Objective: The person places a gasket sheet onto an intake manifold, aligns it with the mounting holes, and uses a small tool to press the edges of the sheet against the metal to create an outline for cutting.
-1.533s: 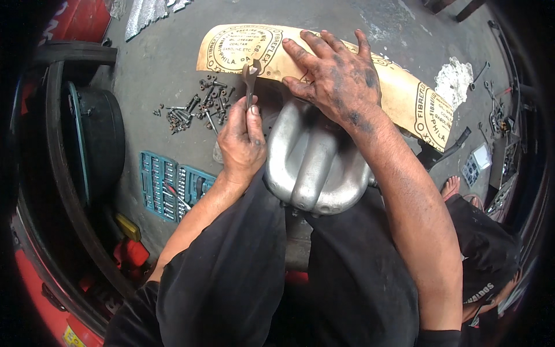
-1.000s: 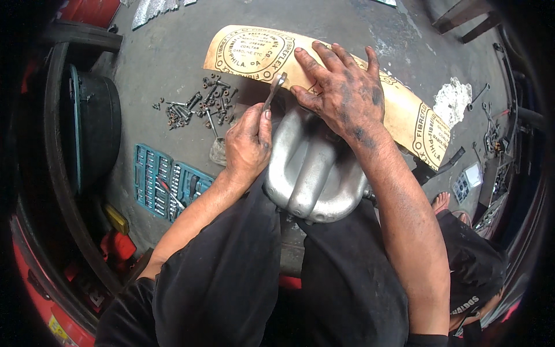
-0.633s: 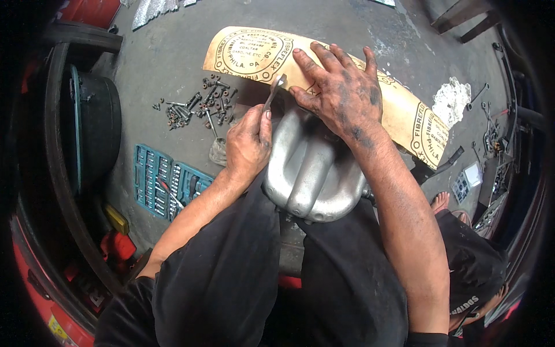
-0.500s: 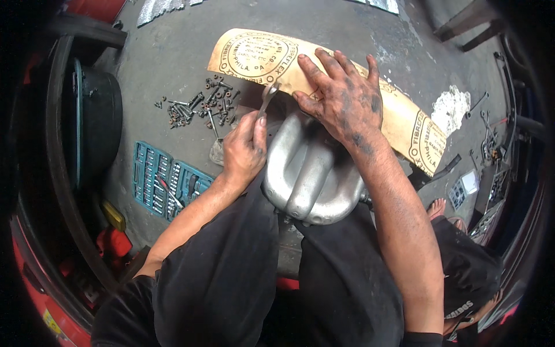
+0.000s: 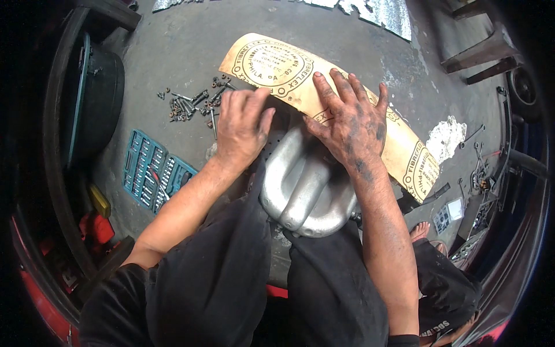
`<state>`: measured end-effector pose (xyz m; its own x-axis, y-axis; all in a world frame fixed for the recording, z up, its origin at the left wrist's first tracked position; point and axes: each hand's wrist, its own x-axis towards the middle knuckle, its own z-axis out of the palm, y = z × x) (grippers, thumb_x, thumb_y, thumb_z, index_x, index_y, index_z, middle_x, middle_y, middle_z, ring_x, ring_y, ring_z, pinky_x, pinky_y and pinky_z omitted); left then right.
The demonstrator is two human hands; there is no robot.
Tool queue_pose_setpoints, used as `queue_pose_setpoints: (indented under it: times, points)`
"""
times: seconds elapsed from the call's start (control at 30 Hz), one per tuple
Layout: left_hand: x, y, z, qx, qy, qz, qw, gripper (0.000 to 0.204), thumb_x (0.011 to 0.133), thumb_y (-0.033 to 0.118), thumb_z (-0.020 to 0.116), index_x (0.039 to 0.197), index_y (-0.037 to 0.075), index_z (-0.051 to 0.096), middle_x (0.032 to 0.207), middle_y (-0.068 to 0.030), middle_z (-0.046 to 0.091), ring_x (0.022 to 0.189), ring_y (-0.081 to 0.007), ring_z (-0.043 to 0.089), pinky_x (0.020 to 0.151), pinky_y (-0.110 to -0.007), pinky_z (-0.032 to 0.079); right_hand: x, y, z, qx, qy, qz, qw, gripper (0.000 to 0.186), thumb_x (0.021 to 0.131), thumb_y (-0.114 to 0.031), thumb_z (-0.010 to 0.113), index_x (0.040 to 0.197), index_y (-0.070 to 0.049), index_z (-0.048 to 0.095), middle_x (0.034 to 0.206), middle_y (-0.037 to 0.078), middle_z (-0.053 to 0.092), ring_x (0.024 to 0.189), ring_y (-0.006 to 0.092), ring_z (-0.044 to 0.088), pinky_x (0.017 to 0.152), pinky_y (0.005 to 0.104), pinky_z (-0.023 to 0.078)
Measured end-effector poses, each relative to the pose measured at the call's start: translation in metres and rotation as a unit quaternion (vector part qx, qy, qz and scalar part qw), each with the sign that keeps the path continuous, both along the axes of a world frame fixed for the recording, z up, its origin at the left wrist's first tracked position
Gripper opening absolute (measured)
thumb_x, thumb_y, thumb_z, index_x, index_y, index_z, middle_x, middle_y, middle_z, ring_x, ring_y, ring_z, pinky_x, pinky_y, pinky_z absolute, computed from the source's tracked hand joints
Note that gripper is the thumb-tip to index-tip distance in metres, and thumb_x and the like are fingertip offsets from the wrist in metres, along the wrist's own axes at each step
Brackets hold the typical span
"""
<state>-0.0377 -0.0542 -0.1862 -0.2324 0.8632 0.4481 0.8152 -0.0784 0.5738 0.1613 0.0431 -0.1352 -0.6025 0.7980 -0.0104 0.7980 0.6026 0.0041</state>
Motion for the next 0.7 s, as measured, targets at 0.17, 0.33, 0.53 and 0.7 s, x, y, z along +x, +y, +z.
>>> queue_pose_setpoints:
  times: [0.17,0.33,0.53,0.7]
  points:
    - [-0.009,0.028,0.023,0.013,0.172,-0.078,0.982,0.029,0.081,0.016,0.078,0.109,0.024,0.075,0.114,-0.0028,0.060,0.113,-0.0261,0.051,0.100,-0.045,0.040,0.000,-0.001,0.004,-0.023,0.040,-0.007,0.999,0.075,0.085,-0.065,0.070,0.149,-0.030,0.054,0.154,0.005,0.051,0.144,0.0279,0.046,0.123,0.0649,0.016]
    - [-0.028,0.066,0.051,-0.058,0.130,-0.211,0.967,0.015,0.084,0.019,0.074,0.099,0.019,0.076,0.112,-0.0023,0.066,0.122,-0.0266,0.052,0.109,-0.050,0.034,0.004,0.003,0.013,-0.078,0.147,0.001,0.986,0.051,0.092,-0.049,0.071,0.137,-0.027,0.066,0.151,0.005,0.054,0.142,0.0267,0.048,0.122,0.0618,0.019]
    - [-0.020,0.102,0.099,-0.214,0.196,-0.256,0.922,0.015,0.091,0.016,0.067,0.102,0.012,0.076,0.112,-0.0051,0.069,0.127,-0.0265,0.052,0.111,-0.050,0.037,0.008,0.018,0.015,-0.272,0.333,-0.008,0.903,0.034,0.099,-0.033,0.068,0.124,-0.009,0.072,0.130,0.006,0.066,0.123,0.0242,0.061,0.113,0.0460,0.038]
    - [-0.021,0.120,0.115,-0.346,0.182,-0.260,0.883,0.022,0.092,0.015,0.067,0.111,0.009,0.076,0.111,-0.0049,0.071,0.124,-0.0253,0.055,0.111,-0.048,0.039,0.002,0.029,0.029,-0.500,0.414,-0.139,0.748,0.043,0.103,-0.034,0.063,0.126,0.001,0.066,0.115,0.008,0.065,0.100,0.0160,0.066,0.085,0.0305,0.057]
